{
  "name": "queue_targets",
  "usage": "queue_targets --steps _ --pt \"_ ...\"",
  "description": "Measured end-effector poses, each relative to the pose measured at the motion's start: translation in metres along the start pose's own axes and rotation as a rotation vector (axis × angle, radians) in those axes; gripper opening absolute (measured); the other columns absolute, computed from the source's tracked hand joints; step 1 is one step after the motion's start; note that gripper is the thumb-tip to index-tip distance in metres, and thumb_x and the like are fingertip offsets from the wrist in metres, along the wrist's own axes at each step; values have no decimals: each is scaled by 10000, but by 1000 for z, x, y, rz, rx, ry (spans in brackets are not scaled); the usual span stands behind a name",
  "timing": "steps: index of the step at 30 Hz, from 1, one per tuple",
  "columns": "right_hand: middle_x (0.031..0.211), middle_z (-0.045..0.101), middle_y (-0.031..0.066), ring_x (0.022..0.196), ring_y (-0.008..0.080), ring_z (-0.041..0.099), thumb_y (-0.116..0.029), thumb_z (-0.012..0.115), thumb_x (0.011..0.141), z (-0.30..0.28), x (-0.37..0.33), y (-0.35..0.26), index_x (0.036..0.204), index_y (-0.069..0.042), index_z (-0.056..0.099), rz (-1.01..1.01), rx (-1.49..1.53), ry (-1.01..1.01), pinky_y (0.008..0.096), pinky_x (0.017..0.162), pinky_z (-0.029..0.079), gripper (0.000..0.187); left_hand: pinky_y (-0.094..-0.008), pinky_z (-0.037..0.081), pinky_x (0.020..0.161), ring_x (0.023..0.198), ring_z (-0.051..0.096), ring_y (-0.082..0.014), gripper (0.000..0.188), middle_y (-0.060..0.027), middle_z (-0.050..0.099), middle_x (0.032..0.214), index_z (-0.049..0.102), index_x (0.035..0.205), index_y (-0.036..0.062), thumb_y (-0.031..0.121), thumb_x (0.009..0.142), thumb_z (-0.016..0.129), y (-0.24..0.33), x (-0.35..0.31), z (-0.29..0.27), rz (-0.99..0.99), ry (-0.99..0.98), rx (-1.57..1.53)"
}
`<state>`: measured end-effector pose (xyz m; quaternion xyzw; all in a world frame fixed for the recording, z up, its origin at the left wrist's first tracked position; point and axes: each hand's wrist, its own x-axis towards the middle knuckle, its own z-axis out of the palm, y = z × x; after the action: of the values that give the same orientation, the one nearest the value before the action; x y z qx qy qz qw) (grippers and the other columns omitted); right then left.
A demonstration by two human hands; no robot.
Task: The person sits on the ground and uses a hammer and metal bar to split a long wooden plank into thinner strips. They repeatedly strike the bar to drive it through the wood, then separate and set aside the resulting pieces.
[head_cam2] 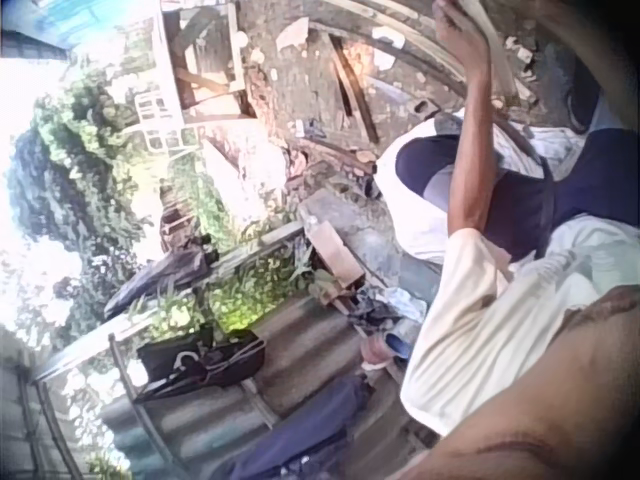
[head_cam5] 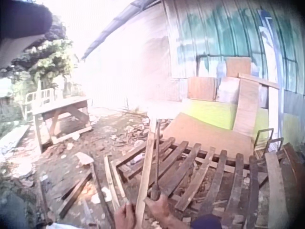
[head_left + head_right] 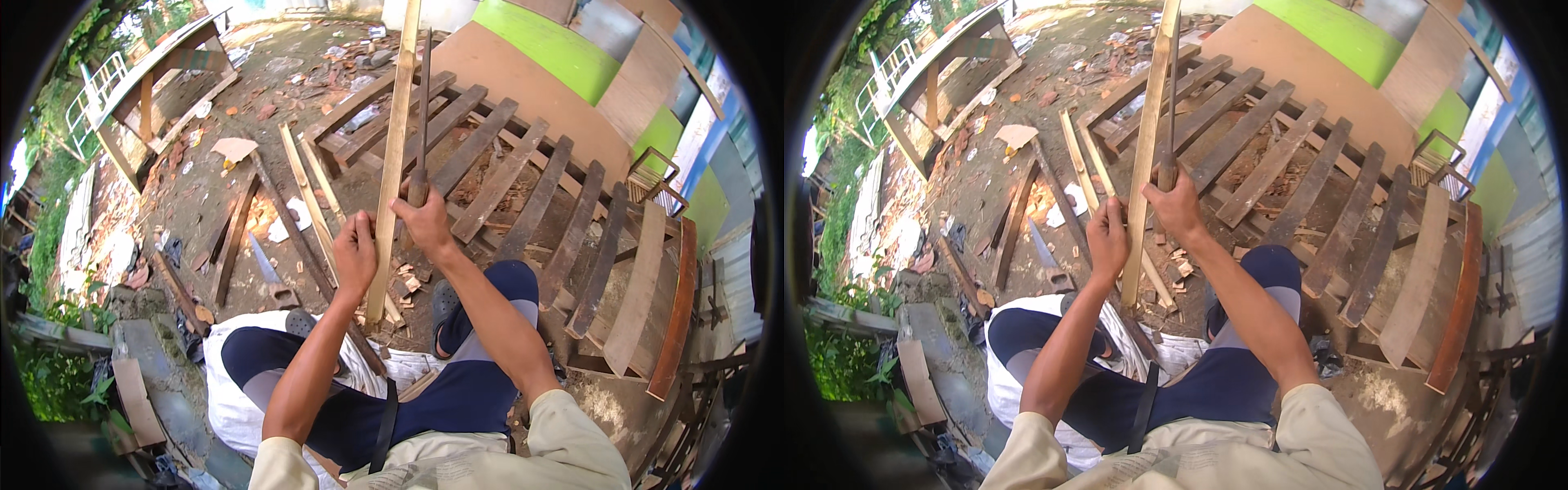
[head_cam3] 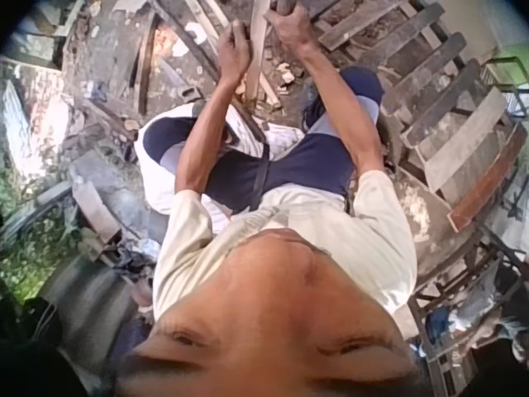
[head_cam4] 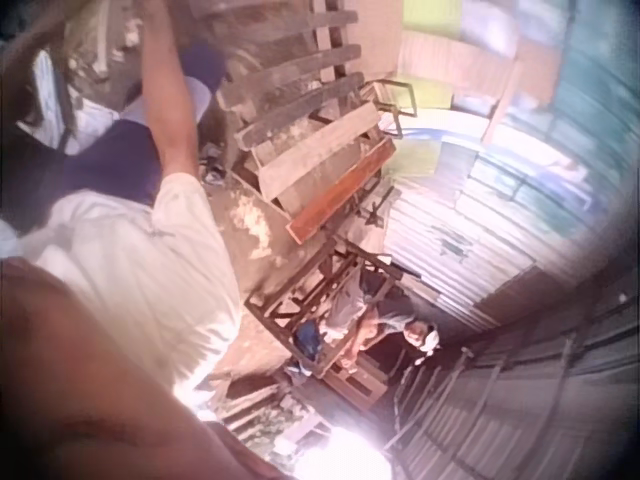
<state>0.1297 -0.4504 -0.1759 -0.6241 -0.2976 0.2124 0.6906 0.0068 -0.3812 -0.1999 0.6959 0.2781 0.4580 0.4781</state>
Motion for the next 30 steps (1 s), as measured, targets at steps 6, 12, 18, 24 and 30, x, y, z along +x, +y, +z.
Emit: queue_targets --steps 6,12,18,24,30 --pt "780 512 -27 705 74 491 -98 698 856 25 20 -14 956 -62 542 -189 -87 -86 254 663 433 189 -248 399 474 488 523 -69 504 -16 539 529 602 634 16 369 994 588 17 27 -56 -221 -2 124" --pt "848 640 123 779 242 615 -204 678 811 53 17 -17 1063 -3 581 -176 -134 -154 391 760 495 336 -233 468 512 584 602 -101 448 -41 614 710 627 978 15 457 983 556 46 31 -80 -420 -152 -101" --pt "887 671 153 834 278 657 -223 671 806 77 13 -15 1112 -1 584 -73 -145 -235 402 787 510 388 -227 489 524 602 577 -89 489 -24 606 770 658 999 -9 472 913 647 63 24 -91 -715 -379 83" --pt "973 695 203 918 347 677 -317 692 836 95 11 -13 1116 7 597 -87 -209 -235 422 826 515 439 -250 463 569 610 590 -93 364 -57 663 784 666 994 -52 304 947 604 59 22 -101 -593 -238 -48" --pt "911 698 179 789 294 692 -391 711 862 90 11 -1 1081 16 606 -29 -147 -273 392 747 530 474 -294 494 598 652 625 -136 405 -94 676 849 631 1082 -94 280 929 606 67 48 -110 -624 -199 -4"
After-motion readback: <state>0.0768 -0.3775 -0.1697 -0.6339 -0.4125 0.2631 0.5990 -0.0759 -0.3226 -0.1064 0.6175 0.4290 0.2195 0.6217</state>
